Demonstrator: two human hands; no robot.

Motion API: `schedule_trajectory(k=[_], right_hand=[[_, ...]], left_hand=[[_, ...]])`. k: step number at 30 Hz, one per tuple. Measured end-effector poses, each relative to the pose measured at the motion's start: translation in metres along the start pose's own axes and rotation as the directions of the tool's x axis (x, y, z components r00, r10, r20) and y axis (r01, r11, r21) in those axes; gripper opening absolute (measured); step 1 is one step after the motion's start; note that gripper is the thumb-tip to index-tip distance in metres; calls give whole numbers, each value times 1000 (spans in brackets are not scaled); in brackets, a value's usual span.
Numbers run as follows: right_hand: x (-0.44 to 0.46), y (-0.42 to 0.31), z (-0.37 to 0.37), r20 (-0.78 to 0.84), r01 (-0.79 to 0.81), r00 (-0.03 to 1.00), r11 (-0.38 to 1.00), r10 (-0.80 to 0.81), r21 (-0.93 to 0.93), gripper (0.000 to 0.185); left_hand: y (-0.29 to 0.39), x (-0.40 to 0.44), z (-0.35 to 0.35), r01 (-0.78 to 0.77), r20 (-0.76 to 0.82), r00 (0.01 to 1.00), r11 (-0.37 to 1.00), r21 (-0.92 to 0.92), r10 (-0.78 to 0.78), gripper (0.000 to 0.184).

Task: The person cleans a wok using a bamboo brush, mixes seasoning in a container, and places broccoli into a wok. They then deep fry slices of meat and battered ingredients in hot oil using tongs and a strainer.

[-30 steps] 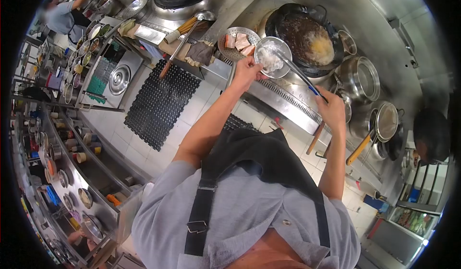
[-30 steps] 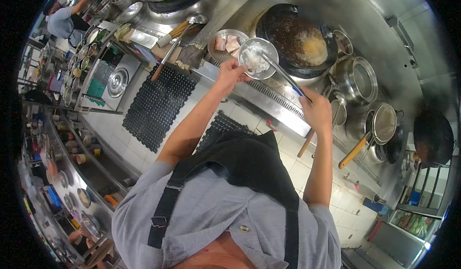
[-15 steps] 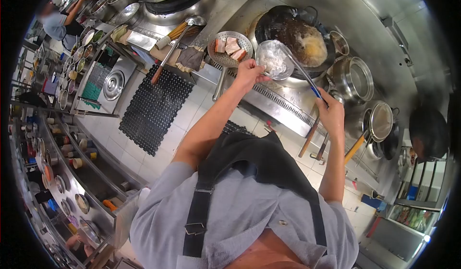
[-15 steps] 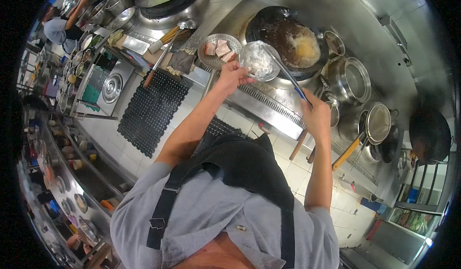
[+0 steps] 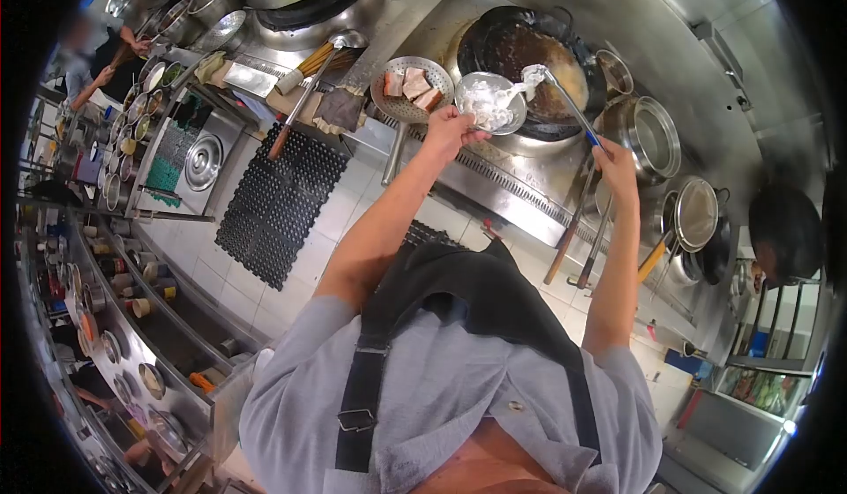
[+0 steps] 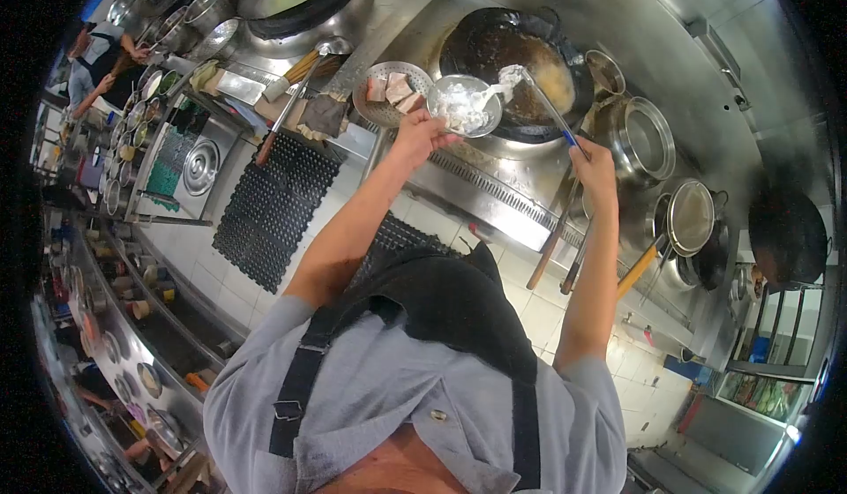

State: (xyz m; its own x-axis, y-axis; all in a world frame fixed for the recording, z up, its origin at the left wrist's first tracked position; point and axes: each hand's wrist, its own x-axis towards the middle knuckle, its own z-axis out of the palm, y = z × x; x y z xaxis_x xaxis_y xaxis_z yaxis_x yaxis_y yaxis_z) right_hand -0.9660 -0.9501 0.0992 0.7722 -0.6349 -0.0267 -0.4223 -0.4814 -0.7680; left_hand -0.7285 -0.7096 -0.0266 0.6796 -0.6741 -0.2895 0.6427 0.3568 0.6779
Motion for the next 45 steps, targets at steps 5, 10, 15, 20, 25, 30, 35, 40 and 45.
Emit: schedule_trajectory(k=[5,10,15,20,25,30,35,40,45], right_hand=[[72,80,7,-71,-20,997,974,5,-225,29],[85,77,1,-273,-113,960,813,-58,-571,38],[-4,-68,-26,-175,16,973,805,-148,-593,42],[-26,-90,8,82,201,972,602,-219,-772,42],[-33,-74,0,61,205,967,613,-247,-764,41],[-20,-37,-26,-77,57,989,820,-122,-569,34],[35,44,-8,-132,-73,991,878,12,-473,34],[19,-11,-19,-165,-49,985,840,-48,-540,36],[-1,-74,-1,60,149,988,789,-142,-596,37]], left_hand=[[-3,8,1,33,-43,998,998,-57,-35,10],[-3,26,-1,-6,-15,1000,1000,-11,6,11],[12,50,20,-179,53,984,973,145,173,20],[32,66,46,-257,185,960,922,289,209,26],[28,91,43,-135,101,989,940,315,108,23],[17,98,30,-133,50,991,960,248,125,22],[17,104,36,-131,70,991,954,269,116,22],[28,91,50,-213,107,977,900,379,186,22],[35,98,57,-312,232,948,790,527,220,21]])
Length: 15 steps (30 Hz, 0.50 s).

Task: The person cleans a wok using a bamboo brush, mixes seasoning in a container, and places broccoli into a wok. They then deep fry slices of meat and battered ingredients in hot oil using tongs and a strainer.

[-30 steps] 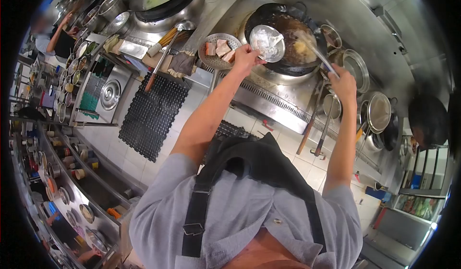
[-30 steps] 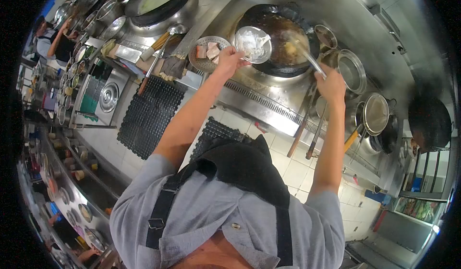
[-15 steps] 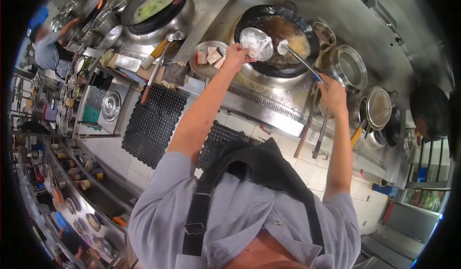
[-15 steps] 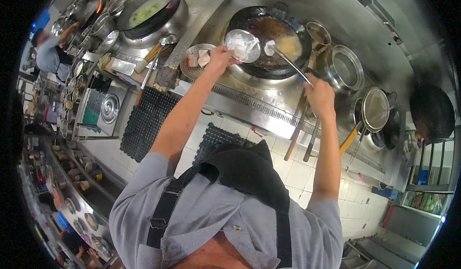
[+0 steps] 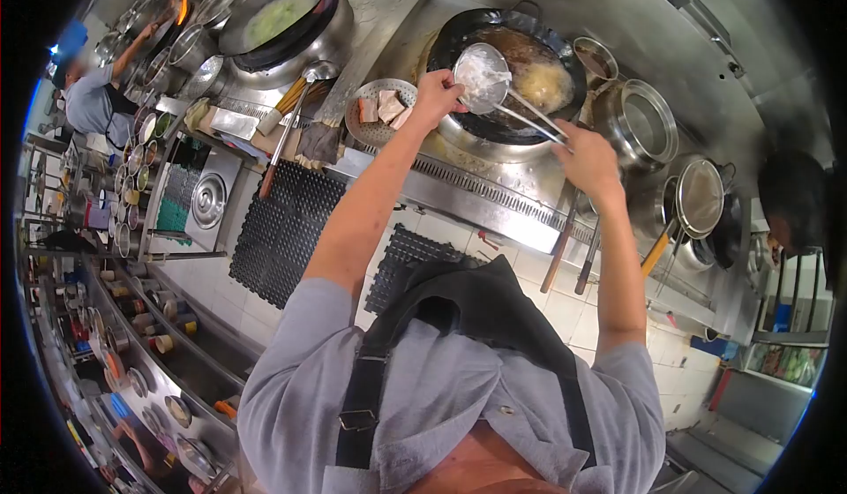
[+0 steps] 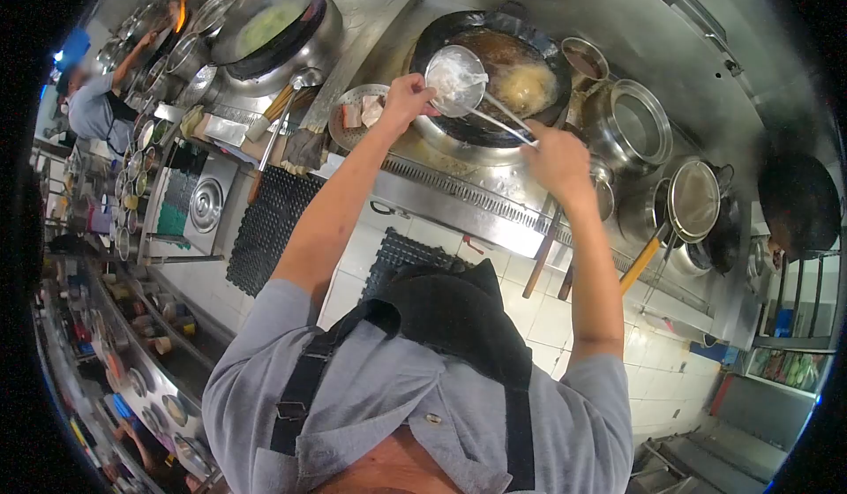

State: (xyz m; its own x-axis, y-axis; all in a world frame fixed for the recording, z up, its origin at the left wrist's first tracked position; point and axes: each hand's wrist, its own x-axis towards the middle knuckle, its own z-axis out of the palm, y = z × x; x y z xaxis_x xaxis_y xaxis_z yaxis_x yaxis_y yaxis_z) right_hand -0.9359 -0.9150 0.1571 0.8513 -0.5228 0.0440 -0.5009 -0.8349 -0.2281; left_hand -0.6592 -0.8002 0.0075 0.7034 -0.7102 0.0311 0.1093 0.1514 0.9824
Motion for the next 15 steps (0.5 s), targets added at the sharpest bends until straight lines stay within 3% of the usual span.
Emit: schedule_trajectory(k=[3,6,9,15], right_hand=[[15,2,31,-30,24,999,997,-27,-75,37],[3,5,20,-9,-87,996,995,87,-56,34],[0,33,26,-62,-31,997,996,36,78,30],[54,84,49,-106,-93,987,972,119,218,28]], left_hand=[[7,7,4,1,-4,1000,997,81,0,21],[2,20,-2,57,-124,992,981,186,-34,21],[-2,26,-7,64,-142,989,986,154,-42,22],[-6,29,10,110,-211,975,974,198,-68,24]])
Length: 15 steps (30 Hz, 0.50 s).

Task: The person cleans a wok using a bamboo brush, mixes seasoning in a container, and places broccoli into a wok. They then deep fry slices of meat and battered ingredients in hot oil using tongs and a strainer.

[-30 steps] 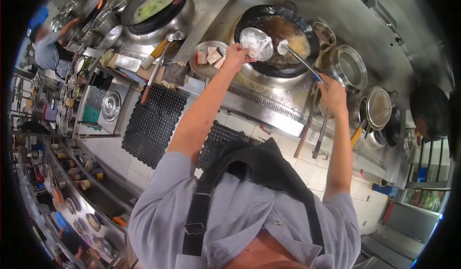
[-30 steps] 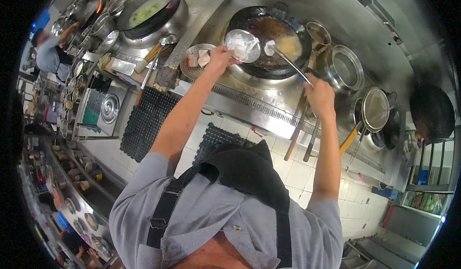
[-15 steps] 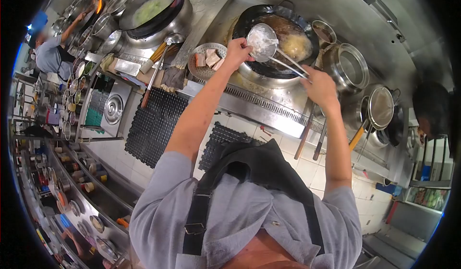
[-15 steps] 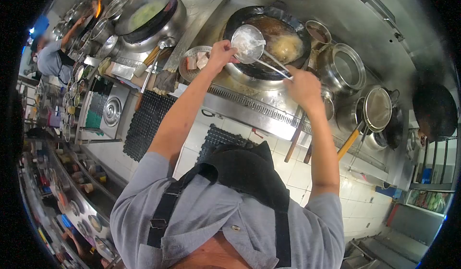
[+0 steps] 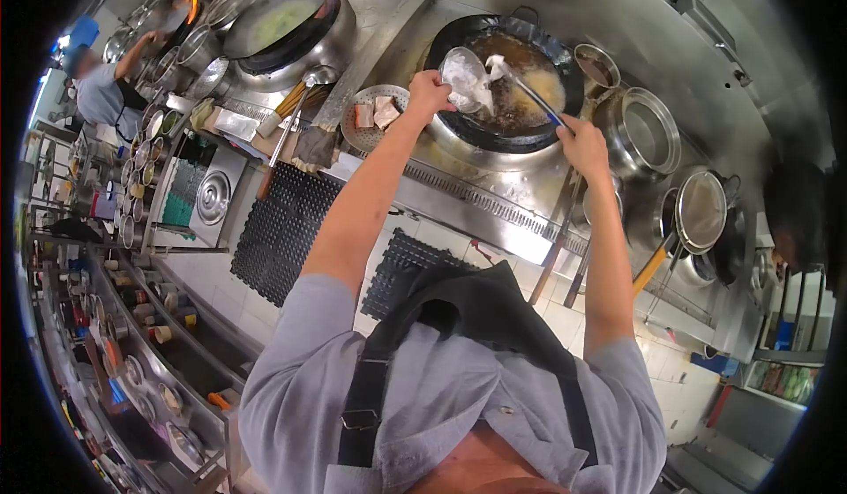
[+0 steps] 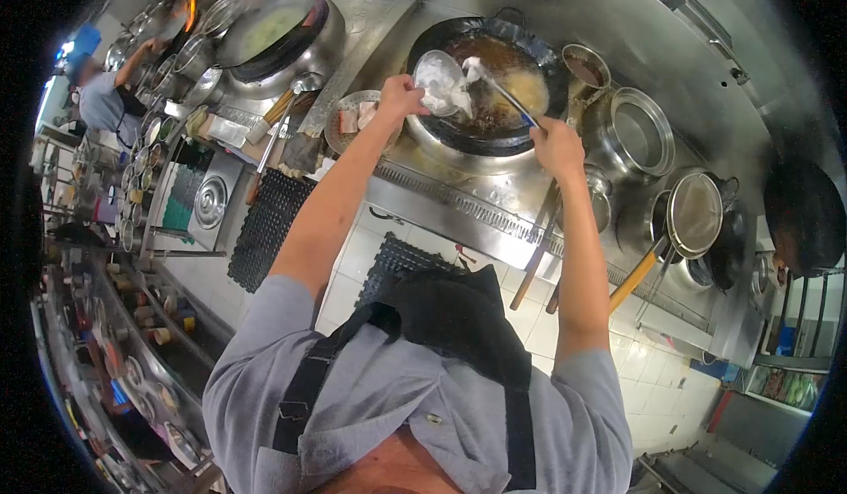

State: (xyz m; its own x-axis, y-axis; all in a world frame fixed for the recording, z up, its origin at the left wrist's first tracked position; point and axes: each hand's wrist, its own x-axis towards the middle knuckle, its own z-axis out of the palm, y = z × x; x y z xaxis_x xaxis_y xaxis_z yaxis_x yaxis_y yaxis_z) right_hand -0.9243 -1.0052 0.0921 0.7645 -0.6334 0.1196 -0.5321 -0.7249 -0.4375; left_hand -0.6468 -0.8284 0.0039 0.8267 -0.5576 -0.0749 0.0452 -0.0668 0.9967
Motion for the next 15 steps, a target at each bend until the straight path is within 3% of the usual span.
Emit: schedule_trajectory(k=[6,9,15], right_hand=[[74,40,32,135,-35,989,988,56,-153,30],[67,26,16,12,25,1000,991,-23,-131,30],[9,-36,-21,186,175,969,984,-163,-45,35]], left_hand=[[-6,-12,6,5,-29,1000,1000,-4,-5,26],[-12,-11,1,-26,-23,999,999,-42,25,23],[16,-7,-12,-197,71,980,946,256,185,17]])
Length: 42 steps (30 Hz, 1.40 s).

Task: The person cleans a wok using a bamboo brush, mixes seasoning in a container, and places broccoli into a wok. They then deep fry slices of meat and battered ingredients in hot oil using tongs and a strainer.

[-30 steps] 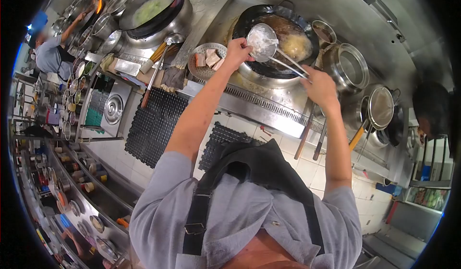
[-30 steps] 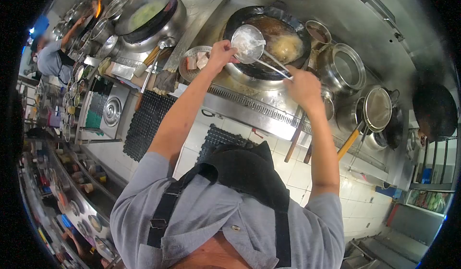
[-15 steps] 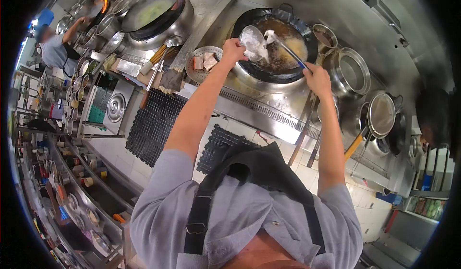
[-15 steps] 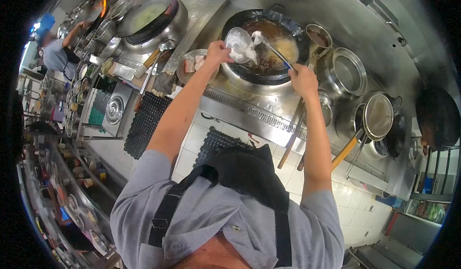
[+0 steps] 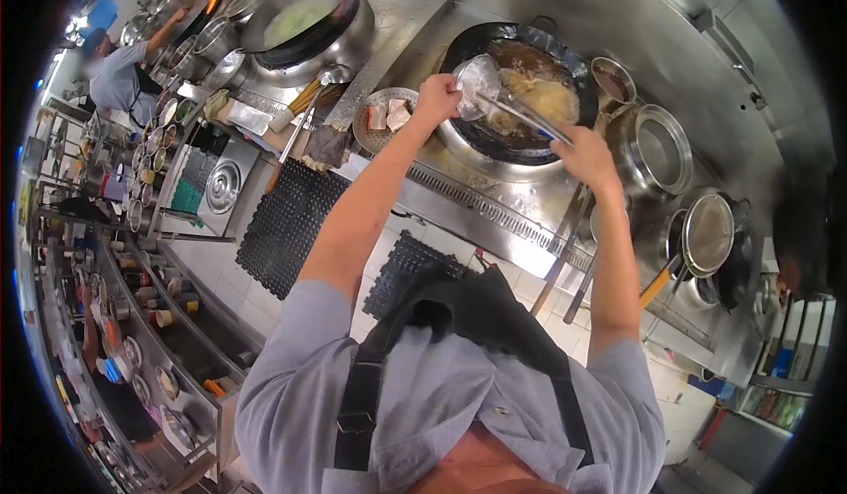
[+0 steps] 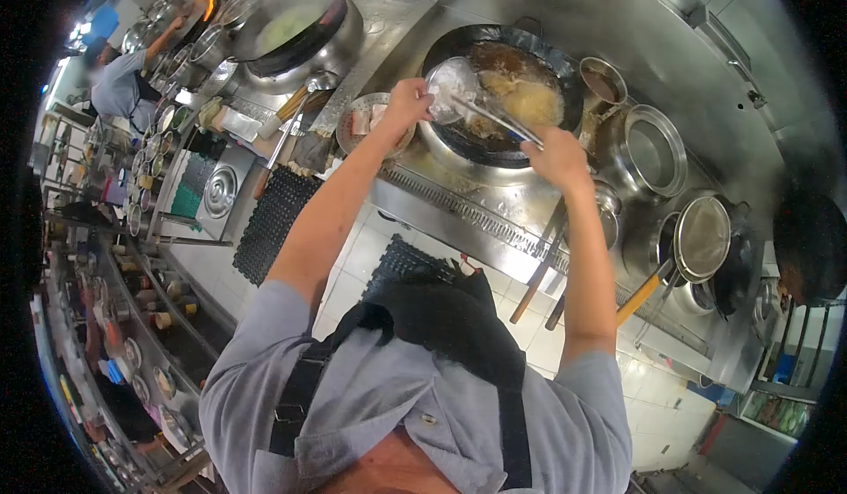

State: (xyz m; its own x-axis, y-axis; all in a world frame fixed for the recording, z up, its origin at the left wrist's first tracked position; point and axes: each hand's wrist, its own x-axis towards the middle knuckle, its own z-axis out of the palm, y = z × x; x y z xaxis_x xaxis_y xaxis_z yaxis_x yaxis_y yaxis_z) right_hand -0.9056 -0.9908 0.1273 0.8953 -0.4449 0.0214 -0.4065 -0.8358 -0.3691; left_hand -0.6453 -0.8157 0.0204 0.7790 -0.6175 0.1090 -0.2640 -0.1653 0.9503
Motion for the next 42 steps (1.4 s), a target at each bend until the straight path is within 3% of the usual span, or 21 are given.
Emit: schedule_trajectory(k=[4,8,11,13,18,24,29,33,36,39,40,42], right_hand=[[3,-5,31,-18,-113,994,993,112,-17,32],[-9,-4,35,-62,-235,970,971,237,35,31],[12,14,55,-128,-255,958,966,257,31,30],[31,29,71,-138,-319,937,947,322,46,30],[59,46,85,-122,-318,939,947,322,53,31],[52,45,67,-189,-311,932,950,308,13,33],[-10,-55,38,-161,-218,968,966,194,-142,36],[-13,-58,63,-152,-214,971,951,183,-224,36],[-24,-45,63,-186,-271,953,947,239,-171,36],[-36,-24,84,-220,-315,933,941,284,-122,37],[-34,-18,86,-241,-322,927,940,288,-111,37],[-40,-18,84,-290,-364,899,928,328,-80,37]], left_hand=[[-22,19,2,-219,-61,969,944,247,240,10],[-28,30,-6,-155,-138,971,951,266,197,6],[-21,32,-14,-204,-137,953,906,372,271,5],[-16,33,-18,-225,-137,949,914,338,284,7],[-20,33,-14,-371,-178,878,866,337,445,15],[-19,21,-13,-244,-116,952,931,271,283,9],[-22,18,-16,-336,-119,920,909,248,373,12],[-31,26,-7,-434,-139,855,836,337,500,15],[-33,21,-13,-327,-182,899,888,322,397,8],[-25,10,-23,-45,-109,993,999,24,47,11],[-23,12,-27,55,-63,996,996,-68,-59,13],[-30,7,-30,114,-50,986,873,-473,-156,16]])
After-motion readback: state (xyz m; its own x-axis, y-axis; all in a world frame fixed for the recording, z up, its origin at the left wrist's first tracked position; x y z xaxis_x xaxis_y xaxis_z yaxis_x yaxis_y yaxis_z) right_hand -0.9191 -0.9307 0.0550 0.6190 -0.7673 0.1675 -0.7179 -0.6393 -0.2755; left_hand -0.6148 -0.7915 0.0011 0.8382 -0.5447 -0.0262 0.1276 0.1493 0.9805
